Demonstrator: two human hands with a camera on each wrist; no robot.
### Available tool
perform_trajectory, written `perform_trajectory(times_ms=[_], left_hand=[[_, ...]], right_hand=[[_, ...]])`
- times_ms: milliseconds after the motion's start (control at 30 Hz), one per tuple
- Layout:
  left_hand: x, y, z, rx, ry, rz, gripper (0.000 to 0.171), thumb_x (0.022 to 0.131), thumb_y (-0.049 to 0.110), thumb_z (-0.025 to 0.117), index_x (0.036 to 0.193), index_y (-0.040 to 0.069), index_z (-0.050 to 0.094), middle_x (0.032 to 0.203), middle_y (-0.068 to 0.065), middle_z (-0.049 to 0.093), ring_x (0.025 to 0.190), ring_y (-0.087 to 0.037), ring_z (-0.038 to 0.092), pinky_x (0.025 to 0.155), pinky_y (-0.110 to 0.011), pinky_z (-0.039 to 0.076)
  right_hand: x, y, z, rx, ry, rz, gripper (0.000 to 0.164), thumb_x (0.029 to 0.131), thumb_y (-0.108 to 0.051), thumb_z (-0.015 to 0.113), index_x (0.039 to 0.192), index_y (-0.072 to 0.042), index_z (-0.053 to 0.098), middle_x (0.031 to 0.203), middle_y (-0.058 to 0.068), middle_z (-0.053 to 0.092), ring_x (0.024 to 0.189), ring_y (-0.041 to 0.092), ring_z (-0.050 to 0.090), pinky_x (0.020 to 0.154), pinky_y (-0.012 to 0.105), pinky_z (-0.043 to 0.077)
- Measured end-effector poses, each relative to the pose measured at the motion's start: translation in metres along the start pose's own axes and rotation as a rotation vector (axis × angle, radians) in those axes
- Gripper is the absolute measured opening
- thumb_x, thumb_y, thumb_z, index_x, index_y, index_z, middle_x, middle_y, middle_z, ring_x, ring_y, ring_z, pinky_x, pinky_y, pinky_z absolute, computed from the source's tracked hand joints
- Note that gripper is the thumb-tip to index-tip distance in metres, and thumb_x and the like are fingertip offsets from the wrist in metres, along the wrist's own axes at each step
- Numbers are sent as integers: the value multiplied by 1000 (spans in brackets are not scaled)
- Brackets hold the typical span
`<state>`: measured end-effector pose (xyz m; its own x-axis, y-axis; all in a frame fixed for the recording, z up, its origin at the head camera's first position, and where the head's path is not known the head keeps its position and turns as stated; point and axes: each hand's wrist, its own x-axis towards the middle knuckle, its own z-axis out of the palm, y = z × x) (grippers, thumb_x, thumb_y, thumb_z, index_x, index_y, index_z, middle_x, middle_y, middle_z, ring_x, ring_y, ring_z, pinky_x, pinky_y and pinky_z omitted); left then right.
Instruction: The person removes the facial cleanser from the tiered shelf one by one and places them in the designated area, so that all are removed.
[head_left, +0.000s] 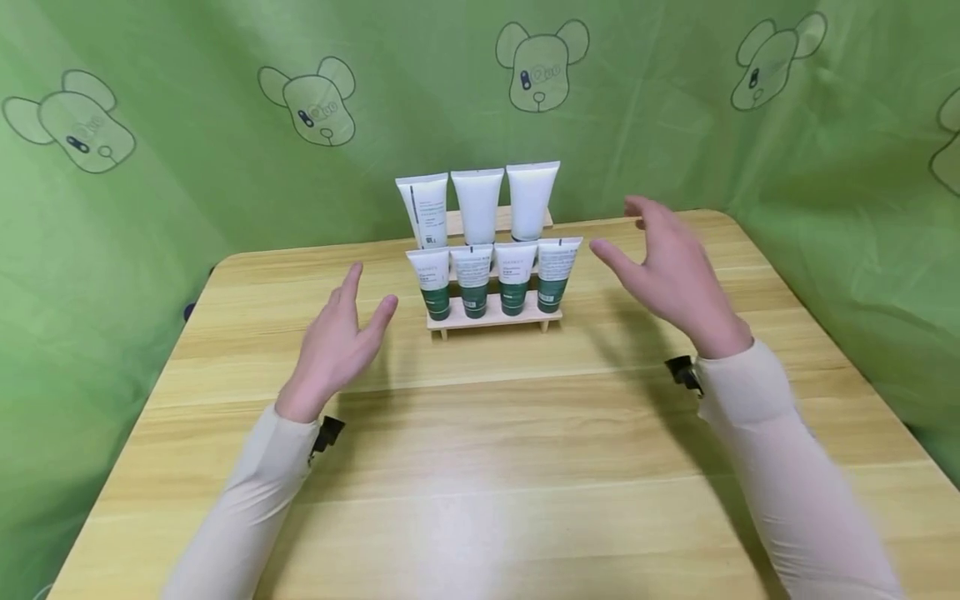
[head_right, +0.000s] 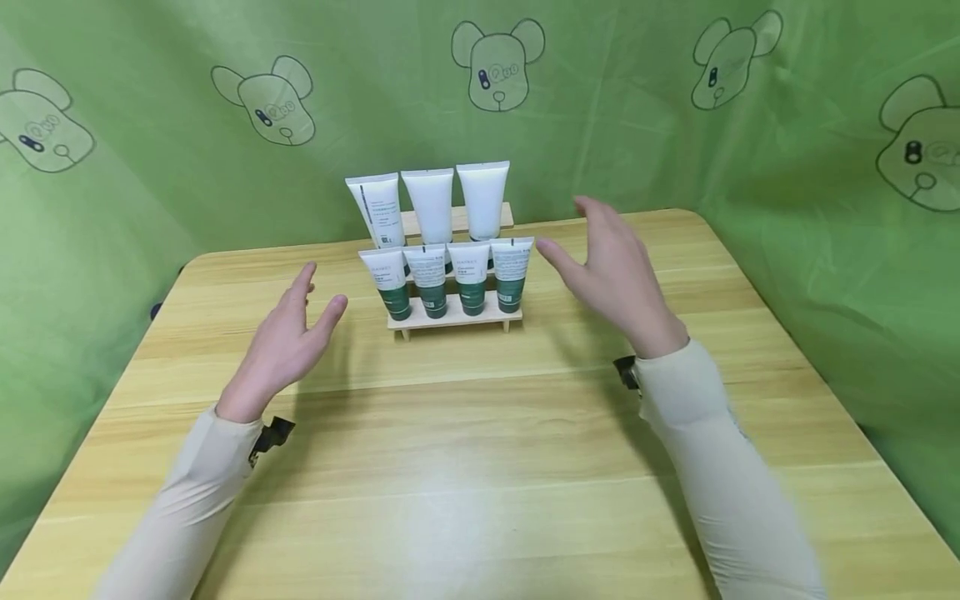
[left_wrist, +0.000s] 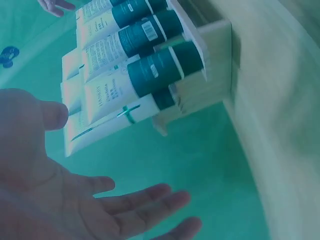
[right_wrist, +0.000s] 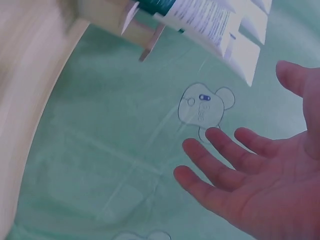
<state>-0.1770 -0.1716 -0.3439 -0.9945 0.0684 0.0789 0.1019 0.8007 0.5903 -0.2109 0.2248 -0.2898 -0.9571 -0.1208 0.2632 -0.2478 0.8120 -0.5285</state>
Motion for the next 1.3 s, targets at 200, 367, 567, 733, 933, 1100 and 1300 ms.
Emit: perform_trajectory(times_ms=[200,367,567,733,933,1100,1300], left_hand=[[18,-4,9,-155,-70,-49,85,101,62,48,166,21,9,150,-24,49,130,-41,54,99,-59,50],[28,-10,17,-266,-109,-96,82,102,53,56,165,21,15,140,-19,59,121,-36,61,95,-52,54],[37,-14,28,-365,-130,-164,80,101,48,60,164,19,19,137,-17,61,120,-36,61,100,-53,50],[43,-15,39,-423,-168,-183,76,102,42,62,163,17,23,137,-19,60,117,-35,64,104,-53,47],[49,-16,52,-462,-201,-180,70,102,35,64,159,11,30,129,-19,65,110,-34,69,103,-49,49],[51,-15,59,-483,-230,-198,64,101,26,66,155,11,37,126,-17,68,106,-32,71,101,-47,49],[52,-14,64,-512,-234,-193,53,101,18,65,148,8,45,126,-18,68,104,-33,71,93,-46,54]], right_hand=[[20,-15,13,63,33,1,80,100,-55,58,158,-7,31,153,17,48,140,38,45,113,60,36],[37,-24,18,113,39,10,77,100,-53,60,157,-8,35,151,14,51,137,34,49,112,57,39],[54,-29,28,146,-27,28,79,99,-54,60,157,-7,33,151,15,51,137,33,51,110,54,42],[60,-32,34,165,-44,54,79,99,-53,60,157,-8,33,151,14,51,136,31,51,110,51,44],[66,-39,37,226,-43,68,77,98,-52,63,157,-10,34,150,11,52,135,27,52,111,45,43],[71,-45,40,262,-49,87,74,99,-49,64,155,-11,36,148,10,53,133,25,53,110,42,44],[76,-48,43,268,-47,112,69,99,-47,64,153,-11,38,147,10,54,132,25,53,110,42,44]])
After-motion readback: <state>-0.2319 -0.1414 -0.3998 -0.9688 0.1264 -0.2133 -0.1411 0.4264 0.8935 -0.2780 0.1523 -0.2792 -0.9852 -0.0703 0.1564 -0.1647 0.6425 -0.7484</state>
